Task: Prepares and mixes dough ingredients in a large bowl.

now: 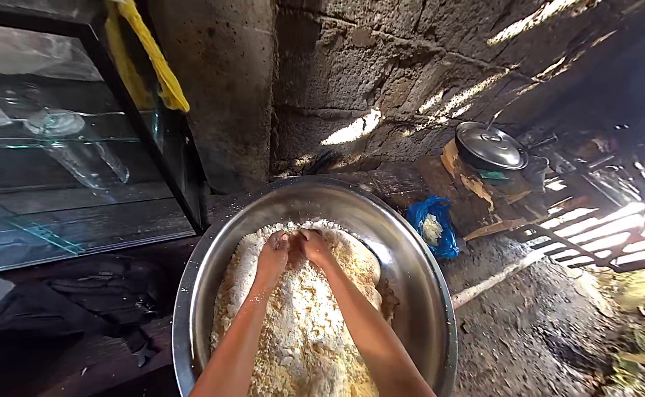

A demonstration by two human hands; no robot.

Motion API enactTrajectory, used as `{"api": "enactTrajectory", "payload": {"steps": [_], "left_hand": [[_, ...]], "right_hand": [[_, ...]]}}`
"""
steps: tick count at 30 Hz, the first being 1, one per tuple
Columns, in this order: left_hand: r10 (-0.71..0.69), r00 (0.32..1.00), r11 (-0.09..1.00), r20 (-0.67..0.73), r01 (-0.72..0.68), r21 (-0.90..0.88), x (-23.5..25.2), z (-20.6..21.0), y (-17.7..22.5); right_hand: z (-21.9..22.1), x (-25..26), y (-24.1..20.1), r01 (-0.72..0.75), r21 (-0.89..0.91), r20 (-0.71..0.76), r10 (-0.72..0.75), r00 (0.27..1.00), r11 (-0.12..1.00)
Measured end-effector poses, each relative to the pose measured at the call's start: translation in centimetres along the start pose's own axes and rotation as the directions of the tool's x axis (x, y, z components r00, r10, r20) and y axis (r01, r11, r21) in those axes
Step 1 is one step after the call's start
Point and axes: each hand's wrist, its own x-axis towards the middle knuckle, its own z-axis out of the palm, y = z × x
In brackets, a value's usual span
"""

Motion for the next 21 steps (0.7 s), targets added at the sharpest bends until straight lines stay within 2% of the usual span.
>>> {"api": "enactTrajectory", "payload": {"steps": [2, 4, 6, 9, 11, 13, 16, 17, 19, 20, 21], "left_hand": [[-0.076, 0.995, 0.974, -0.061, 0.061, -0.216, 0.0, -0.1, 0.2], [-0.159, 0.985, 0.905, -0.068, 0.118, -0.409, 0.4, -0.1, 0.5], [-0.211, 0.975, 0.843, -0.067, 0.147, -0.518, 0.0, 0.1, 1.5], [-0.244, 0.967, 0.779, -0.071, 0.152, -0.609, -1.1, 0.2, 2.7], [-0.253, 0.965, 0.718, -0.074, 0.136, -0.683, -1.2, 0.7, 2.8], [-0.235, 0.969, 0.687, -0.073, 0.113, -0.718, -1.6, 1.8, 2.9], [-0.153, 0.988, 0.685, -0.020, 0.092, -0.723, -1.6, 2.0, 2.7], [-0.154, 0.988, 0.681, -0.017, 0.094, -0.726, -1.4, 1.8, 2.6], [-0.134, 0.990, 0.664, -0.036, 0.063, -0.745, -1.0, 0.7, 2.3], [-0.133, 0.988, 0.635, -0.085, 0.019, -0.772, -0.4, 0.2, 1.9], [-0.106, 0.991, 0.577, -0.085, -0.008, -0.816, 0.0, -0.4, 1.3]], "right_hand": [[0.4, 0.4, -1.7, 0.100, 0.101, 0.001, -0.100, 0.995, 0.990], [0.4, -0.5, -3.0, 0.197, 0.207, -0.053, -0.190, 0.980, 0.958], [0.6, -1.9, -4.2, 0.276, 0.262, -0.130, -0.250, 0.960, 0.925], [1.7, -3.0, -5.2, 0.330, 0.303, -0.253, -0.259, 0.932, 0.894], [2.3, -3.0, -5.5, 0.314, 0.357, -0.334, -0.194, 0.922, 0.879], [2.7, -2.5, -5.7, 0.265, 0.518, -0.411, -0.034, 0.911, 0.813], [3.0, -2.5, -6.7, 0.293, 0.782, -0.444, 0.161, 0.881, 0.550], [3.1, -3.3, -6.9, 0.274, 0.793, -0.409, 0.141, 0.902, 0.544], [3.8, -5.9, -7.0, 0.269, 0.645, -0.278, -0.108, 0.954, 0.715], [4.3, -7.0, -7.2, 0.312, 0.533, -0.218, -0.229, 0.949, 0.786], [4.8, -7.4, -7.2, 0.373, 0.449, -0.198, -0.317, 0.928, 0.812]]}}
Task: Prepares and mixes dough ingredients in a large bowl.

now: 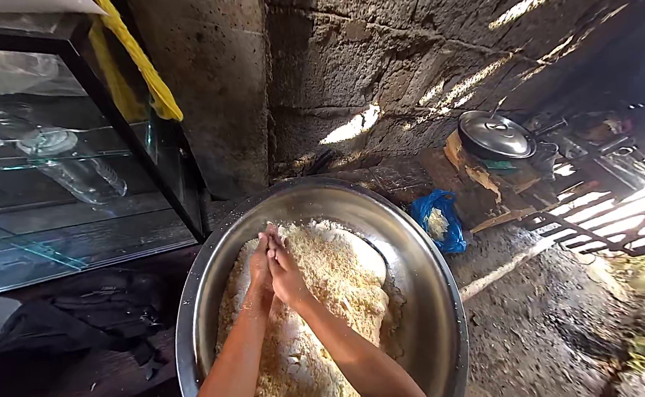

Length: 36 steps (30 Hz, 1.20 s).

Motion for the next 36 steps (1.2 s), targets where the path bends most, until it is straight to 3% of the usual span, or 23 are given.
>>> {"api": "enactTrajectory", "payload": {"steps": [2, 5, 8, 10, 13, 15, 17, 20, 24, 26, 27, 29, 30, 31, 33, 36], "left_hand": [[-0.058, 0.997, 0.998, -0.053, 0.058, -0.002, -0.6, 0.3, -0.4], [-0.250, 0.968, 0.968, -0.015, 0.250, -0.013, -3.3, 2.7, -0.6], [-0.228, 0.968, 0.971, 0.107, 0.234, -0.044, -3.2, 2.0, -0.2], [-0.158, 0.969, 0.983, 0.188, 0.173, -0.065, -2.9, 1.6, 0.8], [-0.237, 0.971, 0.971, -0.016, 0.237, 0.043, -4.1, 2.5, 0.0], [-0.290, 0.957, 0.957, 0.030, 0.289, 0.032, -3.7, 2.4, -0.4], [-0.289, 0.947, 0.954, 0.143, 0.298, -0.043, -3.7, 2.1, 0.6], [-0.249, 0.968, 0.968, 0.022, 0.249, 0.001, -4.2, 3.1, 1.7], [-0.249, 0.957, 0.968, 0.150, 0.240, 0.078, -4.2, 2.4, -0.9], [-0.243, 0.898, 0.954, 0.368, 0.289, -0.074, -3.8, 1.6, -0.4], [-0.256, 0.910, 0.926, 0.326, 0.328, -0.187, -4.2, 2.3, 0.6], [-0.110, 0.888, 0.953, 0.445, 0.221, -0.205, -2.5, -0.1, -1.4], [-0.202, 0.964, 0.947, 0.175, 0.238, -0.216, -2.8, 1.1, -1.0], [-0.286, 0.958, 0.934, 0.008, 0.281, -0.219, -2.8, 1.9, -0.3], [-0.333, 0.942, 0.920, -0.047, 0.313, -0.234, -2.3, 1.7, 1.2], [-0.106, 0.988, 0.991, -0.110, 0.096, -0.088, 0.2, -0.1, 2.7]], "right_hand": [[-0.2, 0.8, 1.1, 0.063, -0.143, -0.023, -0.067, 0.997, 0.988], [-2.6, 3.8, 2.0, -0.028, -0.266, -0.119, -0.004, 0.993, 0.964], [-1.9, 1.4, 1.6, 0.063, -0.311, -0.103, -0.099, 0.990, 0.948], [-2.0, -0.3, 0.0, 0.106, -0.358, -0.002, -0.115, 0.993, 0.928], [-3.6, 2.1, 1.4, 0.033, -0.417, -0.020, -0.045, 0.999, 0.908], [-3.5, 3.3, 1.4, 0.019, -0.431, -0.066, -0.053, 0.996, 0.902], [-3.2, 1.6, -0.7, -0.016, -0.424, -0.012, 0.011, 1.000, 0.905], [-3.8, 0.8, 0.5, 0.026, -0.432, 0.026, -0.017, 1.000, 0.902], [-4.4, 2.6, 1.1, 0.027, -0.527, -0.103, -0.095, 0.990, 0.850], [-3.3, 0.9, -1.3, 0.006, -0.524, -0.048, -0.036, 0.998, 0.852], [-3.2, 0.2, -2.1, 0.021, -0.515, 0.006, -0.021, 1.000, 0.857], [-3.8, 1.0, -0.7, 0.076, -0.591, 0.035, -0.069, 0.997, 0.803], [-4.8, 2.2, 0.8, 0.068, -0.636, 0.026, -0.067, 0.997, 0.769], [-6.1, 3.6, 2.1, 0.008, -0.665, -0.001, -0.012, 1.000, 0.747], [-9.5, 6.3, 3.5, -0.225, -0.681, -0.142, 0.175, 0.974, 0.697], [-12.5, 9.8, 6.0, -0.504, -0.697, -0.287, 0.445, 0.848, 0.511]]}}
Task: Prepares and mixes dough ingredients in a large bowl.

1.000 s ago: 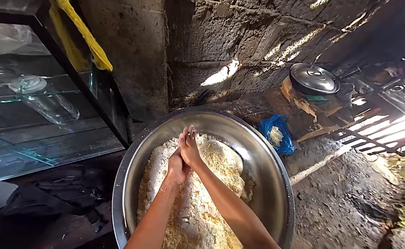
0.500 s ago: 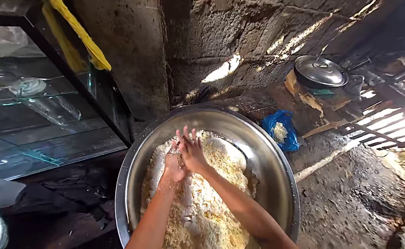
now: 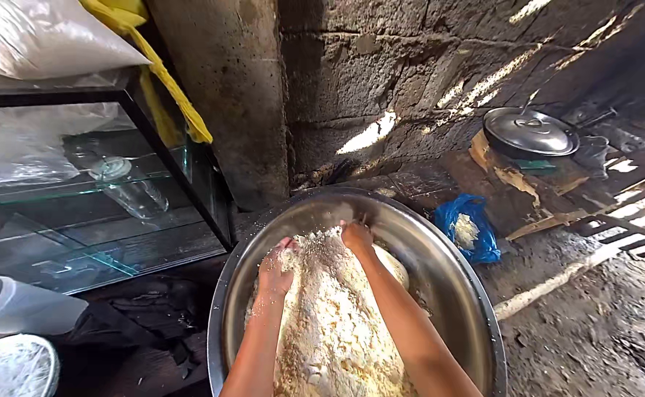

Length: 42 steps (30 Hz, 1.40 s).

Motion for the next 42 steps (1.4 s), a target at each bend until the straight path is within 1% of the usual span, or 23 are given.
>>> {"api": "enactTrajectory", "payload": {"steps": [1, 2, 4, 7, 9, 11, 12, 13, 15, 17, 18, 19, 20, 22, 24, 26, 29, 32, 35, 37, 39, 40, 42], "left_hand": [[0.110, 0.993, 0.992, -0.036, -0.108, 0.069, 0.4, -0.4, 0.3], [0.197, 0.978, 0.973, -0.071, -0.186, 0.134, 0.5, -0.8, 0.4], [0.240, 0.964, 0.939, -0.117, -0.199, 0.280, 0.2, -0.7, 0.4], [0.160, 0.976, 0.914, -0.151, -0.088, 0.397, -0.1, -0.4, -0.3], [0.148, 0.980, 0.913, -0.135, -0.084, 0.399, 0.2, -0.7, -0.6], [0.110, 0.990, 0.935, -0.085, -0.074, 0.347, 0.6, -0.9, -0.5], [0.070, 0.996, 0.946, -0.059, -0.048, 0.321, 0.7, -0.8, -0.4], [0.024, 0.999, 0.953, -0.037, -0.011, 0.303, 0.6, -0.5, -0.4], [-0.073, 0.997, 0.950, 0.004, 0.068, 0.303, 0.1, 0.0, -0.2], [-0.158, 0.986, 0.933, 0.052, 0.132, 0.335, -0.5, 0.2, -0.2], [-0.168, 0.982, 0.931, 0.089, 0.128, 0.342, -0.4, 0.1, -0.3], [-0.150, 0.979, 0.933, 0.134, 0.096, 0.346, -0.2, -0.1, -0.4], [-0.118, 0.979, 0.939, 0.168, 0.055, 0.339, -0.1, -0.2, -0.4], [-0.039, 0.981, 0.949, 0.192, -0.023, 0.314, 0.0, -0.4, -0.4], [0.024, 0.986, 0.963, 0.164, -0.067, 0.263, -0.1, -0.2, -0.3], [0.069, 0.989, 0.971, 0.134, -0.097, 0.217, -0.3, 0.0, -0.3], [0.066, 0.988, 0.961, 0.143, -0.101, 0.257, -0.6, 0.3, -0.4], [0.036, 0.983, 0.903, 0.182, -0.110, 0.415, -0.9, 0.3, -0.4], [-0.088, 0.966, 0.839, 0.243, -0.060, 0.541, -1.7, 0.6, -0.1], [-0.119, 0.959, 0.814, 0.257, -0.054, 0.579, -2.0, 0.8, -0.2], [-0.121, 0.967, 0.800, 0.225, -0.039, 0.599, -2.0, 0.9, -0.2], [-0.114, 0.975, 0.798, 0.191, -0.025, 0.602, -1.9, 0.9, -0.2], [-0.091, 0.988, 0.821, 0.124, 0.004, 0.571, -1.7, 0.9, -0.1]], "right_hand": [[0.8, 1.0, 0.0, -0.031, -0.017, 0.032, 0.032, 0.999, 0.999], [2.0, 1.5, -0.4, -0.011, -0.007, 0.039, 0.011, 0.999, 1.000], [4.3, 1.8, -2.2, 0.111, 0.089, 0.073, -0.118, 0.990, 0.990], [5.9, 1.3, -4.8, 0.283, 0.268, 0.175, -0.335, 0.926, 0.921], [5.4, 0.7, -4.7, 0.350, 0.522, 0.162, -0.493, 0.855, 0.778], [4.3, -1.2, -4.2, 0.339, 0.710, 0.117, -0.579, 0.807, 0.617], [3.8, -2.7, -4.0, 0.356, 0.737, 0.087, -0.604, 0.793, 0.574], [3.2, -4.3, -4.0, 0.389, 0.722, 0.058, -0.610, 0.790, 0.572], [2.5, -7.2, -4.1, 0.411, 0.701, -0.007, -0.571, 0.821, 0.583], [2.3, -8.8, -3.8, 0.243, 0.792, -0.017, -0.378, 0.925, 0.560], [2.0, -8.9, -3.5, 0.139, 0.856, 0.004, -0.276, 0.961, 0.499], [1.3, -8.6, -2.9, 0.033, 0.906, 0.072, -0.230, 0.971, 0.422], [0.6, -8.1, -2.0, -0.061, 0.938, 0.148, -0.234, 0.961, 0.342], [-1.1, -7.5, 0.3, -0.186, 0.951, 0.263, -0.328, 0.907, 0.249], [-3.0, -7.6, 2.6, -0.139, 0.943, 0.262, -0.420, 0.869, 0.302], [-4.1, -7.8, 3.9, 0.000, 0.910, 0.192, -0.420, 0.887, 0.415], [-4.7, -8.2, 4.7, 0.035, 0.882, 0.124, -0.303, 0.945, 0.470], [-4.7, -8.1, 4.9, 0.024, 0.861, 0.096, -0.209, 0.973, 0.508], [-3.9, -6.8, 5.2, 0.028, 0.722, 0.045, -0.088, 0.995, 0.692], [-3.5, -5.5, 5.9, -0.007, 0.623, 0.060, -0.038, 0.997, 0.782], [-3.6, -4.7, 6.4, -0.048, 0.618, 0.136, -0.047, 0.990, 0.785], [-3.9, -4.5, 6.8, -0.052, 0.648, 0.183, -0.089, 0.979, 0.760], [-4.8, -4.4, 7.6, 0.003, 0.700, 0.244, -0.244, 0.939, 0.714]]}}
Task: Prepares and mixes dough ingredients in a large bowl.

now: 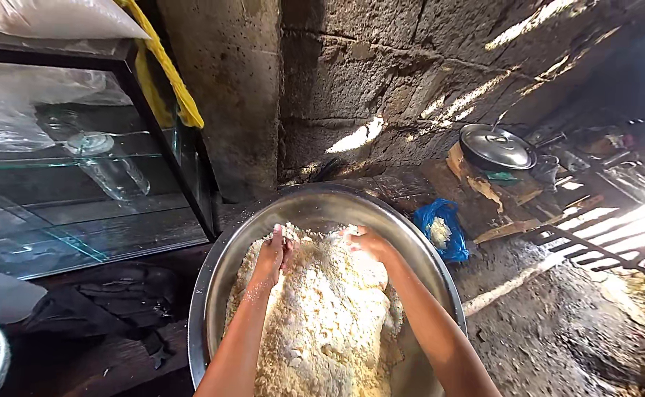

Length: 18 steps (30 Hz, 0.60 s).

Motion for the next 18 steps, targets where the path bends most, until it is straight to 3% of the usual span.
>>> {"api": "enactTrajectory", "payload": {"steps": [2, 5, 8, 11, 15, 18], "left_hand": [[-0.039, 0.999, 0.995, -0.008, 0.039, -0.089, 0.0, -0.3, 0.5], [0.062, 0.989, 0.973, 0.132, -0.031, -0.228, 0.1, -1.2, 0.6], [0.100, 0.992, 0.955, 0.078, -0.074, -0.288, -0.2, -1.0, 0.9], [0.087, 0.996, 0.961, 0.037, -0.074, -0.266, -0.4, -0.9, 1.0], [0.078, 0.996, 0.981, 0.047, -0.068, -0.181, -0.3, -0.8, 0.8], [0.055, 0.998, 0.994, -0.008, -0.056, -0.098, -0.2, -0.7, 0.8]], "right_hand": [[-0.8, -0.2, 0.1, 0.070, -0.007, 0.011, -0.070, 0.997, 0.998], [-1.1, -0.3, 0.2, 0.078, -0.070, -0.137, -0.087, 0.987, 0.995], [-1.0, -0.7, 0.1, -0.003, -0.161, -0.209, -0.031, 0.978, 0.987], [-1.0, -0.4, 0.1, -0.071, -0.393, -0.229, -0.023, 0.973, 0.917], [-1.0, 0.3, 0.7, 0.007, -0.685, -0.053, -0.059, 0.997, 0.728], [-0.1, 1.5, 2.4, 0.101, -0.773, 0.011, -0.146, 0.989, 0.626]]}}
